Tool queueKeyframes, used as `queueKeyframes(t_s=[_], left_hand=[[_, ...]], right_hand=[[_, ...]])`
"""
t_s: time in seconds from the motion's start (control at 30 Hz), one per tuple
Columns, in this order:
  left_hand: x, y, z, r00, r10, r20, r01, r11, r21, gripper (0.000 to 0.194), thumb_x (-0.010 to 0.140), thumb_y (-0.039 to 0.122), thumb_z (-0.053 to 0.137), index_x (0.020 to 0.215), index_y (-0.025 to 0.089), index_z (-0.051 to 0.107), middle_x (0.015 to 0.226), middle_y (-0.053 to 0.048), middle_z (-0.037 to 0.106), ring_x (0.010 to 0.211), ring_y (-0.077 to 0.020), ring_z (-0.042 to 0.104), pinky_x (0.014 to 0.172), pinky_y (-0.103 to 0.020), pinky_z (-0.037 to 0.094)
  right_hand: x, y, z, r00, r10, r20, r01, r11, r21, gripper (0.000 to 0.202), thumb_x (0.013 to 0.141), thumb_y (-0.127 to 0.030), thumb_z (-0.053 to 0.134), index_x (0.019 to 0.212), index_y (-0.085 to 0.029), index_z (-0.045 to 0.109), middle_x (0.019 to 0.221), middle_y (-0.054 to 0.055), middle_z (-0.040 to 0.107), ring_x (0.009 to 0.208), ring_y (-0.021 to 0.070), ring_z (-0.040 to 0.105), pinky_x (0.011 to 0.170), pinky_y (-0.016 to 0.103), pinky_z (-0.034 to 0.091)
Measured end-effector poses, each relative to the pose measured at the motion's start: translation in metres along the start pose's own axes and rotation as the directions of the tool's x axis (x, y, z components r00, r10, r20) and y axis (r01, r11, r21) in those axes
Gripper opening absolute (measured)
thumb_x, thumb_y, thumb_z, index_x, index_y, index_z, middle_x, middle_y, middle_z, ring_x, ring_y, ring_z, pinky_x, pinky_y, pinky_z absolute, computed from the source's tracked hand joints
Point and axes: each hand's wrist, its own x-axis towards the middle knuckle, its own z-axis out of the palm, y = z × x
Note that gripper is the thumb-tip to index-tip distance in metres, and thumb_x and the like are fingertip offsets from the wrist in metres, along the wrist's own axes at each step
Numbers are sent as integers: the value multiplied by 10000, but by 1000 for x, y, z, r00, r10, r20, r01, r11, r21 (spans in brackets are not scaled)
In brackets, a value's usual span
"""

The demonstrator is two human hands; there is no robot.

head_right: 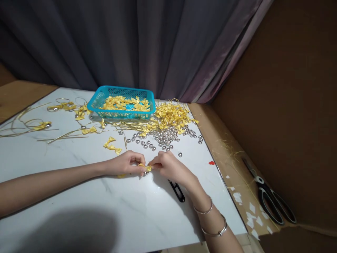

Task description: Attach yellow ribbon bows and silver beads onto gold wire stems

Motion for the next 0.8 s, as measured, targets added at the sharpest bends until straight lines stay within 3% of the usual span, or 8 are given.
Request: queueKeyframes(t_s=[0.13, 0.27, 0.57, 0.8], left_hand=[[1, 0, 0, 1000, -13, -10, 13, 1000, -22, 195, 769, 317, 630, 702, 145, 564, 678, -18, 651, 676, -126, 586, 656, -237, 443], [1, 1, 0, 1000, -18, -2, 18, 1000, -23, 208, 774, 327, 628, 701, 143, 565, 685, -20, 647, 685, -124, 585, 650, -229, 439], [-1, -1, 0, 1000, 13, 12, -13, 1000, -2, 211, 790, 329, 615, 708, 138, 576, 684, -23, 644, 674, -123, 580, 637, -221, 438], [-2, -1, 1, 1000, 2, -14, -2, 999, -42, 202, 778, 321, 627, 715, 142, 557, 686, -17, 634, 671, -122, 574, 647, -232, 438]], right_hand=[[3, 0, 7, 993, -67, -94, 56, 992, -113, 329, 712, 24, 428, 654, -167, 690, 538, 25, 520, 614, 155, 436, 556, 255, 319], [5, -2, 12, 985, -42, -168, 19, 991, -133, 331, 661, 48, 408, 617, -159, 663, 517, 13, 470, 584, 143, 410, 540, 247, 309], [9, 0, 19, 977, 24, -210, -42, 996, -82, 347, 640, 51, 401, 588, -170, 664, 504, 8, 516, 550, 135, 425, 553, 249, 325], [9, 0, 7, 988, 2, -154, -6, 1000, -25, 263, 743, -25, 520, 699, -181, 726, 571, 23, 600, 594, 146, 519, 575, 249, 375]])
